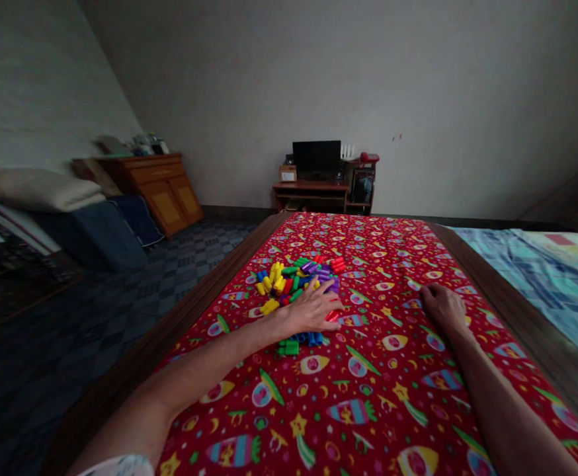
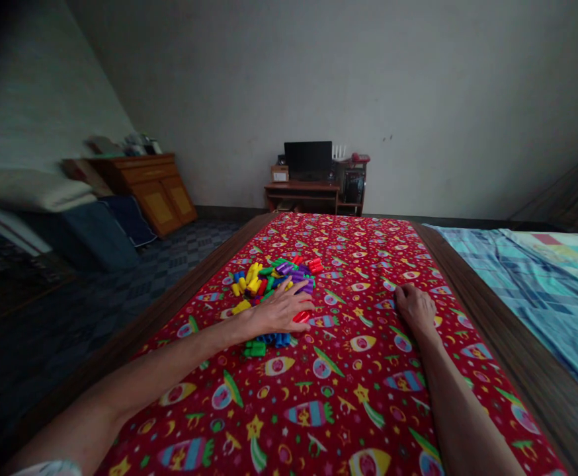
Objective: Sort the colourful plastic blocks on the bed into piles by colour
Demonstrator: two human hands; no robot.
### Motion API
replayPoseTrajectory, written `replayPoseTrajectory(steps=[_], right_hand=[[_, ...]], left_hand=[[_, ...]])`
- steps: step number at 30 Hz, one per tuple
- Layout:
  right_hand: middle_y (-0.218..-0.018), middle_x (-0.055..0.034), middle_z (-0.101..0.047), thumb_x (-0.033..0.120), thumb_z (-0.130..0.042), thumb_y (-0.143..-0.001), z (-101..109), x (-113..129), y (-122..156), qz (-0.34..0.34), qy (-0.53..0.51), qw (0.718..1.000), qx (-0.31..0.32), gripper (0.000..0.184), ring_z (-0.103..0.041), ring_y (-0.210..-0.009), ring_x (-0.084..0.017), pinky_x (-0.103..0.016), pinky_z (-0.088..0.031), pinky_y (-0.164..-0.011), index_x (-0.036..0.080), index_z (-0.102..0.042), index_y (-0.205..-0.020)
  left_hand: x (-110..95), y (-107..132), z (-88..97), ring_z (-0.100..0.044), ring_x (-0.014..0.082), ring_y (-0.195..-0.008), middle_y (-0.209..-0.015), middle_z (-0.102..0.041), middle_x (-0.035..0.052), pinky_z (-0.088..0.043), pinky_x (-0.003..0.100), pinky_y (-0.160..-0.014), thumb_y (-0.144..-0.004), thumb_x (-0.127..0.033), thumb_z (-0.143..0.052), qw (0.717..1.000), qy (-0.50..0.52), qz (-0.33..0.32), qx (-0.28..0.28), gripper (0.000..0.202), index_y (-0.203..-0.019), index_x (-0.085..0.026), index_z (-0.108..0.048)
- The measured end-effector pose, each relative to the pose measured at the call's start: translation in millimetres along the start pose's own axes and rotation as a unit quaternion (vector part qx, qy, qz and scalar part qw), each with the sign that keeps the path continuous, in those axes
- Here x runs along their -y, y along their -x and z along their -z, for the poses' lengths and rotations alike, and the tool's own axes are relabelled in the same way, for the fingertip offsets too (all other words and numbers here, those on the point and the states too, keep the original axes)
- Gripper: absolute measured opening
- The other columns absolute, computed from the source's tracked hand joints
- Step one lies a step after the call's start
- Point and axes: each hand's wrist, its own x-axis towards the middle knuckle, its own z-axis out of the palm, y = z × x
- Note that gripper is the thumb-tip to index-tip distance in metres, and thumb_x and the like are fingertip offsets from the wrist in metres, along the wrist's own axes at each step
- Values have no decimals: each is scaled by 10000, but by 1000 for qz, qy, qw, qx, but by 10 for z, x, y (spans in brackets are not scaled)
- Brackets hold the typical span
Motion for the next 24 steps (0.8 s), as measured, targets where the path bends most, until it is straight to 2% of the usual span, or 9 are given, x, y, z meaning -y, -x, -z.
replayPoseTrajectory(steps=[3, 8, 10, 12, 14, 16, 18, 20, 24], right_hand=[[-994, -158, -723, 395, -395, -938, 2, -2, 4, 1, -1, 1000, 1, 418, -644, -911, -270, -322, -363, -702, 156, -716, -1059], [-972, -157, -720, 401, -390, -933, -19, -12, 3, 0, 1, 1000, -9, 427, -643, -901, -277, -327, -359, -692, 162, -719, -1064], [-978, -157, -720, 400, -389, -933, -20, -9, 1, 0, 1, 1000, -8, 425, -644, -910, -281, -328, -360, -696, 164, -717, -1066], [-989, -157, -721, 397, -389, -934, -12, 0, 1, -2, 2, 1000, -1, 419, -645, -919, -282, -328, -362, -700, 166, -716, -1059], [-997, -154, -722, 396, -388, -936, -2, 10, 1, -5, 4, 1000, 3, 415, -646, -928, -281, -326, -363, -701, 170, -716, -1053], [-1000, -152, -723, 397, -392, -934, 3, 12, 3, -7, 5, 1000, 4, 412, -646, -933, -280, -324, -364, -702, 173, -716, -1052], [-992, -151, -723, 399, -399, -930, -1, 5, 3, -6, 5, 1000, 3, 410, -645, -925, -278, -323, -365, -701, 173, -719, -1050], [-978, -152, -723, 404, -401, -926, -15, -11, 0, -3, 3, 1000, -3, 415, -645, -906, -275, -322, -367, -698, 169, -723, -1044], [-949, -149, -724, 410, -399, -920, -47, -37, -9, 6, -3, 1000, -17, 429, -641, -860, -262, -316, -372, -682, 164, -733, -1030]], left_hand=[[153, 164, 5, -422, 276, -1361, -1224, -678, 59, -141, 523, -1198, -846, -366, -642, 1000, -12, 15, -11, 303, -1114, -230, -681], [407, 427, 283, -469, 253, -1331, -1222, -691, 19, -138, 528, -1199, -915, -336, -560, 1000, 11, 21, -8, 217, -1042, -259, -718], [357, 578, 392, -469, 240, -1334, -1272, -665, 26, -157, 514, -1198, -961, -342, -482, 999, 29, 25, -30, 266, -1042, -268, -725], [215, 765, 442, -431, 235, -1366, -1355, -607, 32, -159, 504, -1201, -978, -349, -438, 998, 38, 31, -47, 311, -1154, -283, -686], [54, 944, 419, -351, 256, -1417, -1460, -505, 24, -127, 532, -1201, -957, -414, -475, 999, 26, 12, -19, 387, -1320, -322, -571], [-38, 1058, 342, -324, 257, -1430, -1498, -456, 5, -97, 550, -1199, -942, -435, -503, 1000, -5, -6, 14, 469, -1403, -362, -467], [-9, 1076, 257, -311, 250, -1436, -1508, -442, -5, -78, 559, -1198, -948, -395, -505, 999, -46, 2, 18, 470, -1414, -377, -444], [125, 1020, 202, -286, 254, -1446, -1523, -419, 5, -66, 568, -1194, -956, -375, -499, 996, -85, 29, -5, 445, -1399, -364, -468], [452, 923, 200, -281, 275, -1445, -1521, -422, 44, -71, 565, -1193, -947, -520, -447, 991, -95, 61, -72, 503, -1411, -326, -463]])
